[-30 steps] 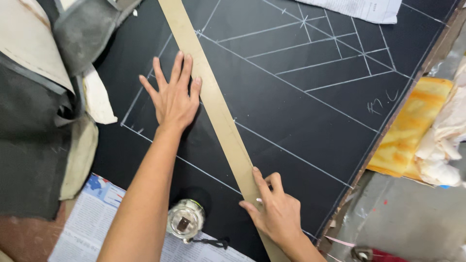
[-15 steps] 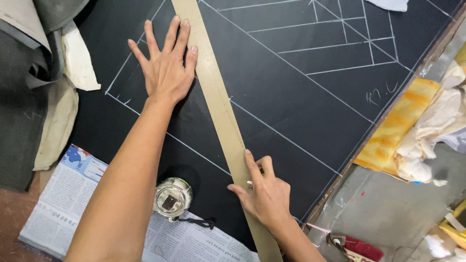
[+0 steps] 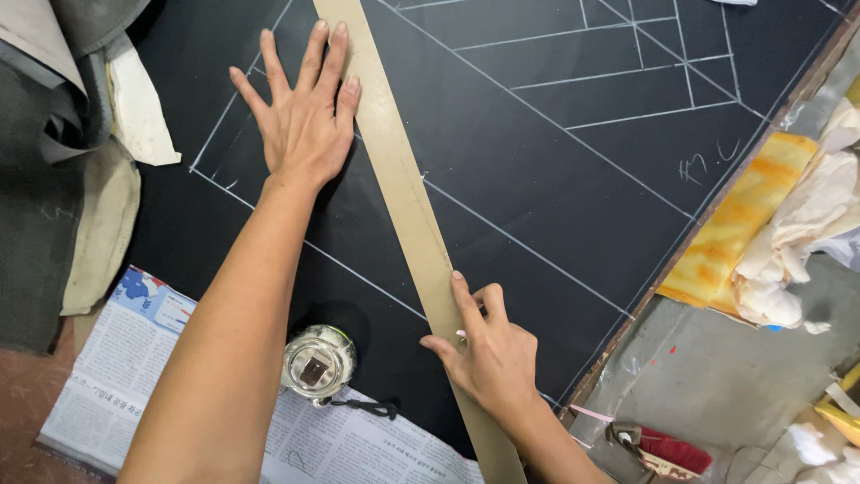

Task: The person measures a sheet of dark fabric laid on a work table with a tape measure, then places a long straightedge strip across the fabric and draws chalk lines along it, repositioning the strip to mark several lines across the material.

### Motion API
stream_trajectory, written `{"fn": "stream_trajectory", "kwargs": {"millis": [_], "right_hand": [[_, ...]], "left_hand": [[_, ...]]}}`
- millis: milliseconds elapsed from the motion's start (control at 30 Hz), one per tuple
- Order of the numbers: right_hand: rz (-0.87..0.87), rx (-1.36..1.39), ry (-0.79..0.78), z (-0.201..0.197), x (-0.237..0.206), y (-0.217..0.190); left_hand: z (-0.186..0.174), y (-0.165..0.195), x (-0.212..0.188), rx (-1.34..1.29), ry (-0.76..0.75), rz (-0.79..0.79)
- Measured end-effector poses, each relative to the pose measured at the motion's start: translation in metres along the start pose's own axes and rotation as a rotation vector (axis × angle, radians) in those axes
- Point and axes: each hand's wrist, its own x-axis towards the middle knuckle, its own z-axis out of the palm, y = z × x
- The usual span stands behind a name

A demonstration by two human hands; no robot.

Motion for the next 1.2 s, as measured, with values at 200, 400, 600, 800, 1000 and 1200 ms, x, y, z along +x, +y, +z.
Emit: {"fn": "stream_trajectory", "kwargs": {"millis": [200, 400, 600, 800, 1000, 1200], "right_hand": [[-0.007, -0.007, 0.034, 0.0022, -0.0009, 0.0005], [-0.002, 0.021, 0.046, 0.0022, -0.0002, -0.0011], [0.008, 0.007, 0.026, 0.0012, 0.0007, -0.0017], [0.0, 0.012, 0.033, 0.0026, -0.0002, -0.0012], [-0.03, 0.021, 0.06, 0.003, -0.0006, -0.0001], [0.002, 0.035, 0.007, 0.0021, -0.0002, 0.001]], "left_hand": [[0.0042, -0.0035, 0.0009, -0.057, 0.065, 0.011], [0.0043, -0.0056, 0.0009, -0.083, 0.1, -0.006], [0.0066, -0.0059, 0.0013, -0.073, 0.115, 0.018], [0.0076, -0.0083, -0.0011, -0.057, 0.115, 0.036], [0.0047, -0.0027, -0.0022, -0.074, 0.079, 0.015], [0.0039, -0.0021, -0.0018, -0.07, 0.093, 0.031]]}}
